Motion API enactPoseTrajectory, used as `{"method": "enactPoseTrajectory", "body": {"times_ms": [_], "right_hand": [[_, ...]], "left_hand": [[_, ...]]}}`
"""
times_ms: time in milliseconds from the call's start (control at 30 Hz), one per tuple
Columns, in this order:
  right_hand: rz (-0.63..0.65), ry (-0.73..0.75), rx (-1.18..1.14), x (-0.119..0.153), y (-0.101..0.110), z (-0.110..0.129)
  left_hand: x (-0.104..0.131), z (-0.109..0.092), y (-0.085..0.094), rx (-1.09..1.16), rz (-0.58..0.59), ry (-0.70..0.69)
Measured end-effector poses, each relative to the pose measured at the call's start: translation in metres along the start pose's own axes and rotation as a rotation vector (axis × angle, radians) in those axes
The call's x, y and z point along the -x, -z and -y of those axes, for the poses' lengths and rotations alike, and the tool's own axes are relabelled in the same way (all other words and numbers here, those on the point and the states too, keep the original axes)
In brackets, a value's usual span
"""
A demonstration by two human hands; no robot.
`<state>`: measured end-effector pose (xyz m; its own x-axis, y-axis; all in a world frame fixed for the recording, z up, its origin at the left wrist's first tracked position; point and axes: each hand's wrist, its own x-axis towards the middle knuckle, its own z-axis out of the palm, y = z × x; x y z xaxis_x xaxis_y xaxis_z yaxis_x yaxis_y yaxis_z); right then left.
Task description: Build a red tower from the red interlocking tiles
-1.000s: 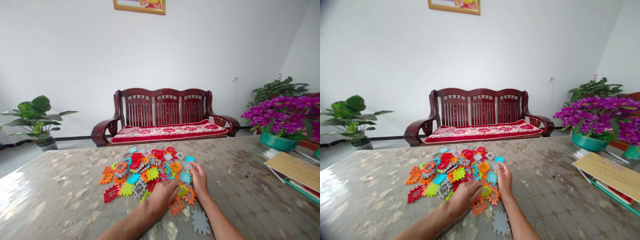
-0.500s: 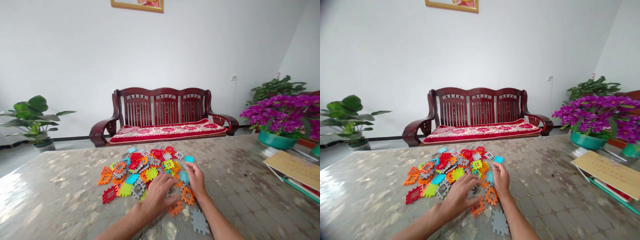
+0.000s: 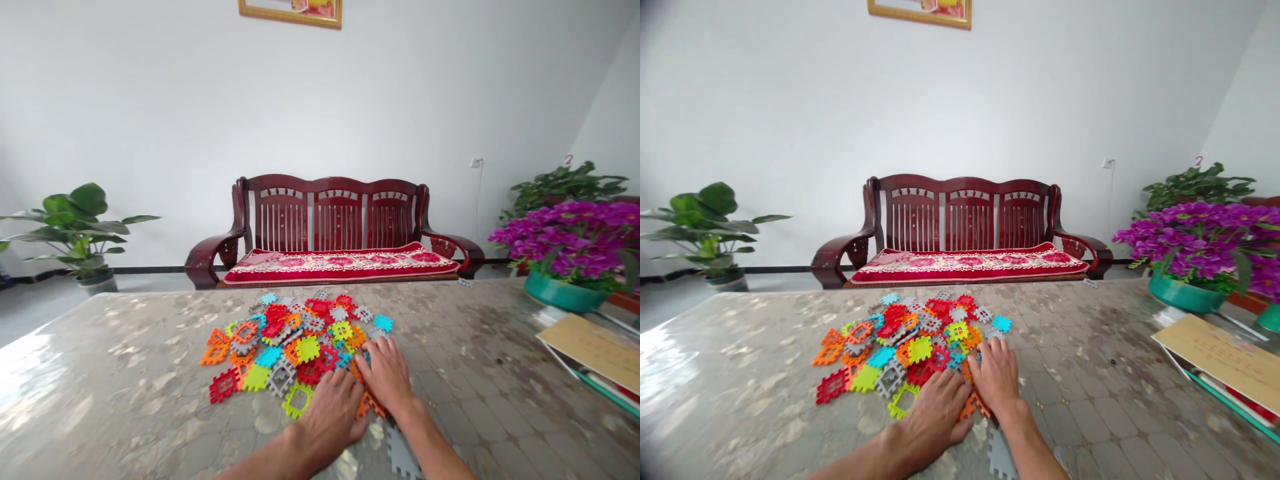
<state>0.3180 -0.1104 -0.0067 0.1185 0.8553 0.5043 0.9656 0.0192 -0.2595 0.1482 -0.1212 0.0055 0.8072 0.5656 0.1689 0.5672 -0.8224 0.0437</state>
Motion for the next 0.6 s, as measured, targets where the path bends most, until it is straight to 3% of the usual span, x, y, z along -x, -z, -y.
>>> {"method": "enactPoseTrajectory", "body": {"times_ms": [333, 600], "right_hand": [[-0.054, -0.057, -0.002, -0.003, 0.001, -0.001], [0.012, -0.448, -0.215, -0.01, -0.003, -0.022]], "left_hand": [[0.002, 0.007, -0.004, 0.18, -0.091, 0.077], [-0.015, 0.052, 0.023, 0.193, -0.281, 0.093]]}}
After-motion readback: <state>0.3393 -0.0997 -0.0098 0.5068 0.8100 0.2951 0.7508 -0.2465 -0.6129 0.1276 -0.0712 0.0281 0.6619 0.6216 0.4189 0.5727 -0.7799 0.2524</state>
